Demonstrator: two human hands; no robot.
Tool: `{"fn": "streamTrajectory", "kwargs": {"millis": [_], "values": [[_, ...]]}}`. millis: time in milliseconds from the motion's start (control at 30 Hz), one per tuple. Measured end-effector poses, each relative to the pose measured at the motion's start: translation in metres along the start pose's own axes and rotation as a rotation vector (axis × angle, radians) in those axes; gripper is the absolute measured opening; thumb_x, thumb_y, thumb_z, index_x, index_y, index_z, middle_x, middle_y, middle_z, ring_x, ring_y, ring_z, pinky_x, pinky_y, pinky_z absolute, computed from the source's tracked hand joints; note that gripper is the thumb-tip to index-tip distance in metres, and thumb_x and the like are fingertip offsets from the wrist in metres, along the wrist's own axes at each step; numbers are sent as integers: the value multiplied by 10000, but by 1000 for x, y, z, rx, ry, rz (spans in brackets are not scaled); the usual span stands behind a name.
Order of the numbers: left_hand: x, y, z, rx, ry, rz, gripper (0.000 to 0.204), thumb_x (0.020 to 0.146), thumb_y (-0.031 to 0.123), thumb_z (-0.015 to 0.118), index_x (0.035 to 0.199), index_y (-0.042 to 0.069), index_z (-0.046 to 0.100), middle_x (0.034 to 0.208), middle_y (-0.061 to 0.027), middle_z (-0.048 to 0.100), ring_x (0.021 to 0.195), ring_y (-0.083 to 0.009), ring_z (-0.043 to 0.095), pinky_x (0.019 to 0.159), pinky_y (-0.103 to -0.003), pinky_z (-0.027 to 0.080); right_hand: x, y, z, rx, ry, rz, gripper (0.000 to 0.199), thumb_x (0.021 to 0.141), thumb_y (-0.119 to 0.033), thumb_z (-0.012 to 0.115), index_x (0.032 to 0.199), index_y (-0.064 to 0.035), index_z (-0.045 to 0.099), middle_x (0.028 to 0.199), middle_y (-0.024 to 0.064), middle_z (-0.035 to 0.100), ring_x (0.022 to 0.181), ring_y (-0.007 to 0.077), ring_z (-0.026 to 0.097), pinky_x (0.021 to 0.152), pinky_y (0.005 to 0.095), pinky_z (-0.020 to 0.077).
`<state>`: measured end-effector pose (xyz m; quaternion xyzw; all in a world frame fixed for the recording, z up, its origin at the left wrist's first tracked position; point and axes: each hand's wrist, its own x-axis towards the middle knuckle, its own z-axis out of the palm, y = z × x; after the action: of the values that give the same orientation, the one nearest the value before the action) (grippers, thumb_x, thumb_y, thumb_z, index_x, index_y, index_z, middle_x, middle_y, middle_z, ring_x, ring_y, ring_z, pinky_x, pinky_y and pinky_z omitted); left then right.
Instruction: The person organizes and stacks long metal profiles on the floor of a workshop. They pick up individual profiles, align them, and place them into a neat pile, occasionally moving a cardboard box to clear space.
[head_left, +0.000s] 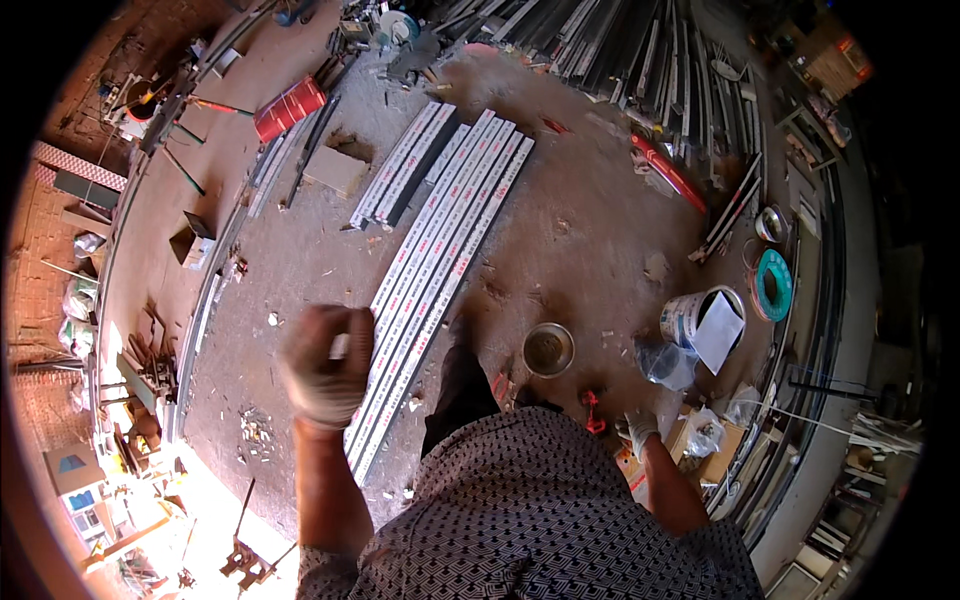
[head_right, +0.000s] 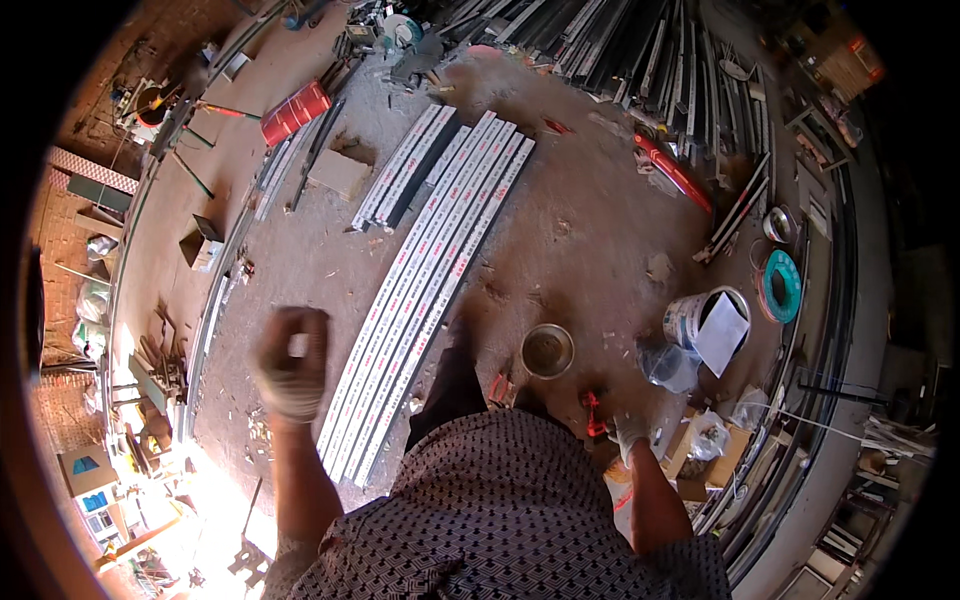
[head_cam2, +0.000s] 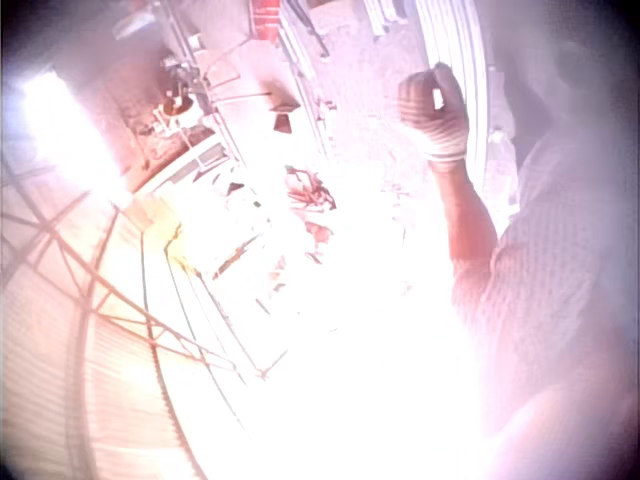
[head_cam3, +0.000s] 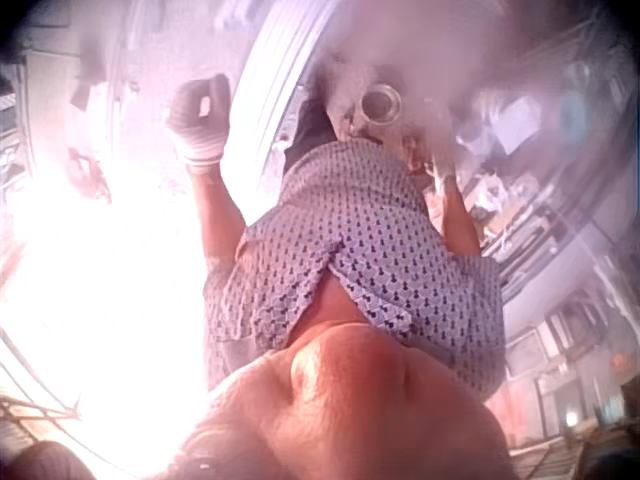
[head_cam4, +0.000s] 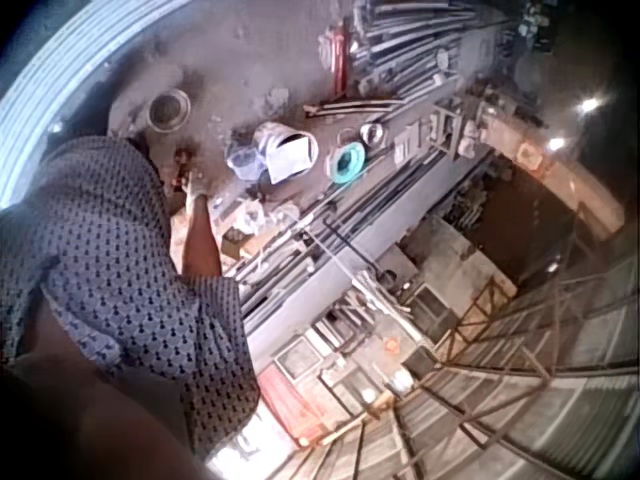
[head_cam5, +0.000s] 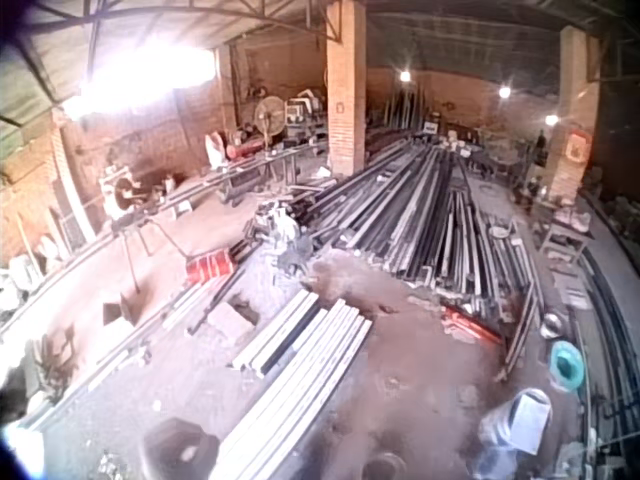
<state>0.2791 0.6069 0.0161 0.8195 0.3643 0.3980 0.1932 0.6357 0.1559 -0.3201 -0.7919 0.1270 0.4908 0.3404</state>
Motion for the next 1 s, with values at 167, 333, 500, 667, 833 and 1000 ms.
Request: {"fn": "streamTrajectory", "kwargs": {"millis": [167, 333, 500, 667, 833, 1000], "values": [[-92, -136, 82, -34, -431, -811, 224, 954, 271, 756, 922, 49, 758, 762, -136, 720, 663, -222, 683, 658, -344, 543, 31, -39, 51, -4, -17, 15, 354, 1009, -317, 656, 1300, -125, 599, 1002, 80, 709, 812, 250, 719, 724, 449, 630], [-132, -237, 98, 61, -902, -1031, 531, 912, 526, 651, 1142, 58, 751, 1046, -237, 763, 1031, -366, 735, 934, -431, 550, 36, -118, 118, -114, 29, 66, 182, 1010, -224, 646, 1155, -128, 699, 1027, 47, 719, 796, 214, 708, 715, 410, 623], [-87, -335, 96, -192, -695, -1261, 418, 962, 402, 663, 1033, 1, 757, 942, -146, 765, 810, -202, 716, 783, -356, 565, 24, -246, 192, -72, -106, -300, 323, 1006, -325, 671, 1208, -74, 696, 954, 66, 718, 784, 176, 683, 685, 324, 578], [23, -344, 111, -484, -173, -1421, 388, 983, 361, 654, 1031, -18, 724, 850, -87, 726, 720, -175, 661, 698, -318, 544, 18, -336, 226, -41, -164, -327, 325, 1058, -303, 642, 1263, -51, 667, 1080, 98, 731, 903, 187, 713, 769, 330, 613], [42, -355, 144, -423, -291, -1451, 374, 981, 326, 649, 1048, -36, 715, 875, -101, 736, 730, -173, 676, 682, -304, 541, 52, -376, 244, -64, -202, -291, 285, 1062, -253, 637, 1257, -49, 673, 1064, 87, 727, 872, 179, 697, 740, 317, 587], [37, -345, 197, -405, -296, -1573, 370, 950, 284, 681, 1066, -66, 717, 887, -138, 745, 762, -210, 705, 708, -339, 577, 147, -389, 252, -300, -255, -252, 280, 1041, -251, 652, 1235, -53, 689, 1032, 90, 728, 867, 167, 683, 757, 314, 561]]}}
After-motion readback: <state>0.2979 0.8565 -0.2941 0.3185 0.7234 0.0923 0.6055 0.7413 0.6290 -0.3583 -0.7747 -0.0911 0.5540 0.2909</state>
